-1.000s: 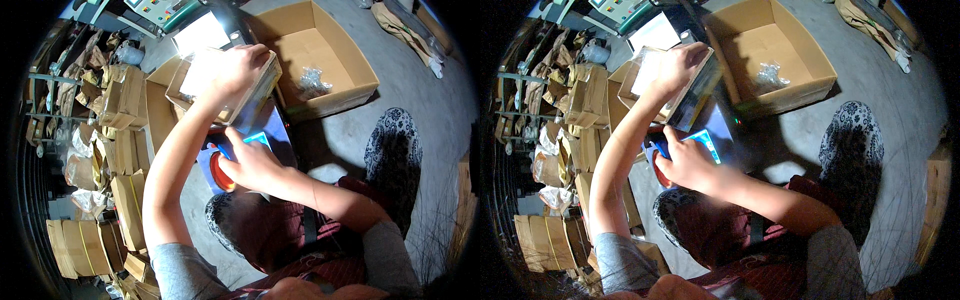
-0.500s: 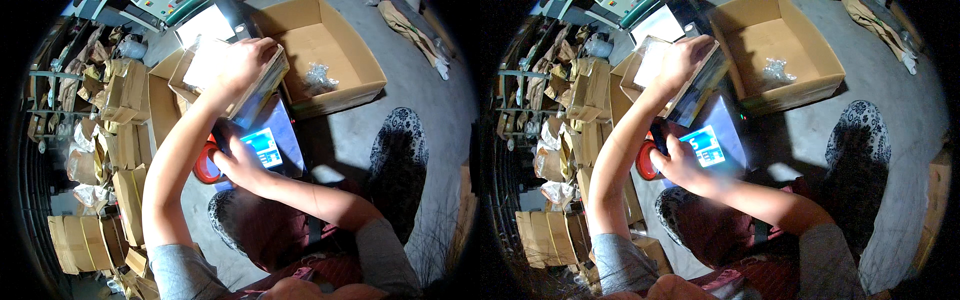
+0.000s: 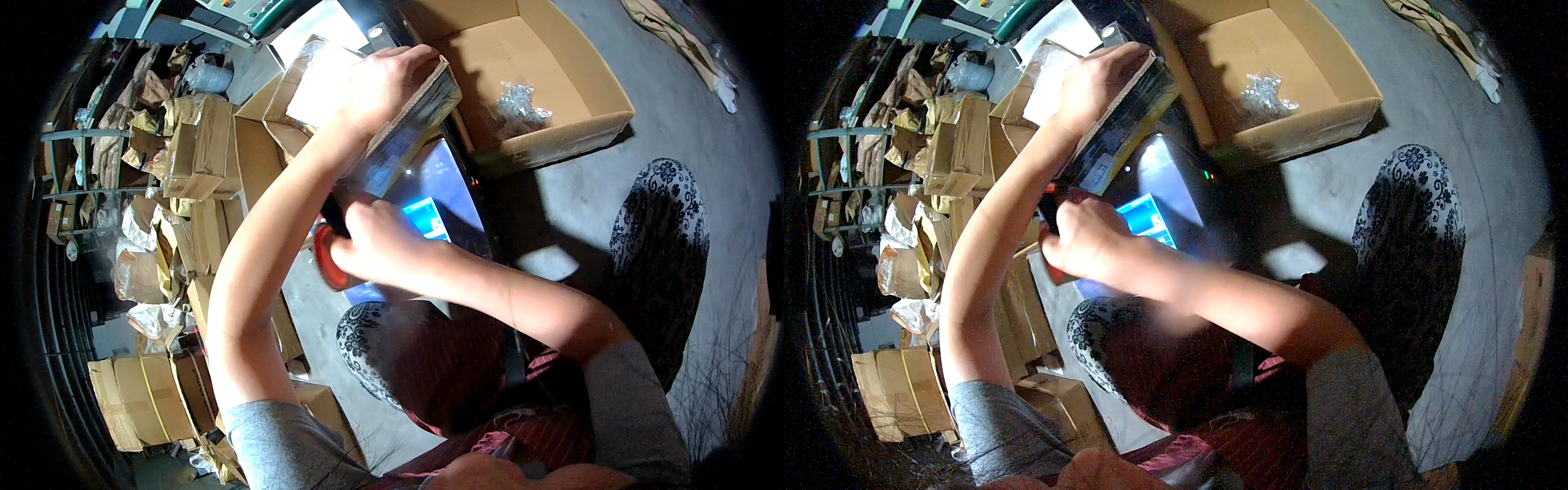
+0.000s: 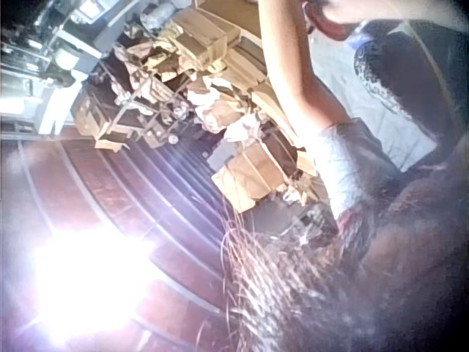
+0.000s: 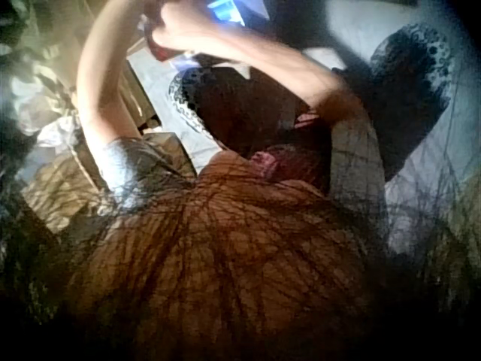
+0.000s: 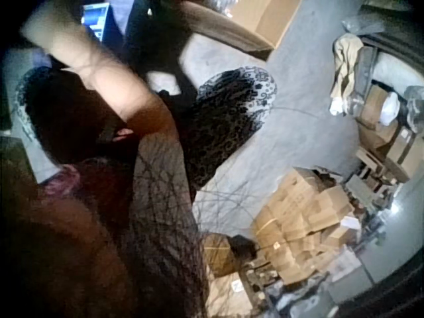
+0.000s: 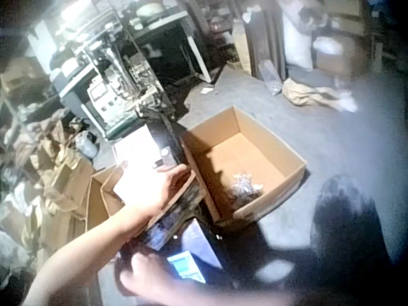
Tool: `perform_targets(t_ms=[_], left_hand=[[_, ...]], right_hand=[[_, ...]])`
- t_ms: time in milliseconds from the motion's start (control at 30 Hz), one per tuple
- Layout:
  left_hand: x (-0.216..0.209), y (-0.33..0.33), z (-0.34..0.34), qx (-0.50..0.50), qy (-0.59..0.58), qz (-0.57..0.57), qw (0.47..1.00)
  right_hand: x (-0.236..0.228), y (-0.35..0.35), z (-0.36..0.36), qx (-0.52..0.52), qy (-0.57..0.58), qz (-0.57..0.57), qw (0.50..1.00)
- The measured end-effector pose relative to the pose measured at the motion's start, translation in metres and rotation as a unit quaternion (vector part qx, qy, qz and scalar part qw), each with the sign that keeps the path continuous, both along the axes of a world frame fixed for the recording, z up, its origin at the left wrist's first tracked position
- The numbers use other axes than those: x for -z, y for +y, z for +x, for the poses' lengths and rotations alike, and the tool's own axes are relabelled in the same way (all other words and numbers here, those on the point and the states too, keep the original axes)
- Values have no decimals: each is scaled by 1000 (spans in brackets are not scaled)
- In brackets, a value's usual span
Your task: The person walks through a warehouse, picks up a small box, and places it into a larger cardboard box. They then use a tape dispenser to seal the larger box and place it on a scale.
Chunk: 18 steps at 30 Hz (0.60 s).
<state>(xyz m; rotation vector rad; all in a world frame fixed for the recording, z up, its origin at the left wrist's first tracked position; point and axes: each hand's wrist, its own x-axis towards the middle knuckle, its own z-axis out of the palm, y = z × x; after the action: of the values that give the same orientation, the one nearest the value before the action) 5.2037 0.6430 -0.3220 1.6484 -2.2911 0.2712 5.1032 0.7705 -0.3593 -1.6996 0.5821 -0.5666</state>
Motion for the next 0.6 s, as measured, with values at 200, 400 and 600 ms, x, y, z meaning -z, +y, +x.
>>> perform_targets(t_ms=[200, 400, 600], left_hand=[[3, 3, 2, -18, -1, -7, 1000], [3, -10, -38, -14, -20, -51, 998], [7, -6, -25, -21, -5, -37, 999]], right_hand=[[8, -6, 9, -65, -133, 382, 912], [26, 18, 59, -145, -86, 251, 953], [8, 13, -42, -327, 57, 143, 932]])
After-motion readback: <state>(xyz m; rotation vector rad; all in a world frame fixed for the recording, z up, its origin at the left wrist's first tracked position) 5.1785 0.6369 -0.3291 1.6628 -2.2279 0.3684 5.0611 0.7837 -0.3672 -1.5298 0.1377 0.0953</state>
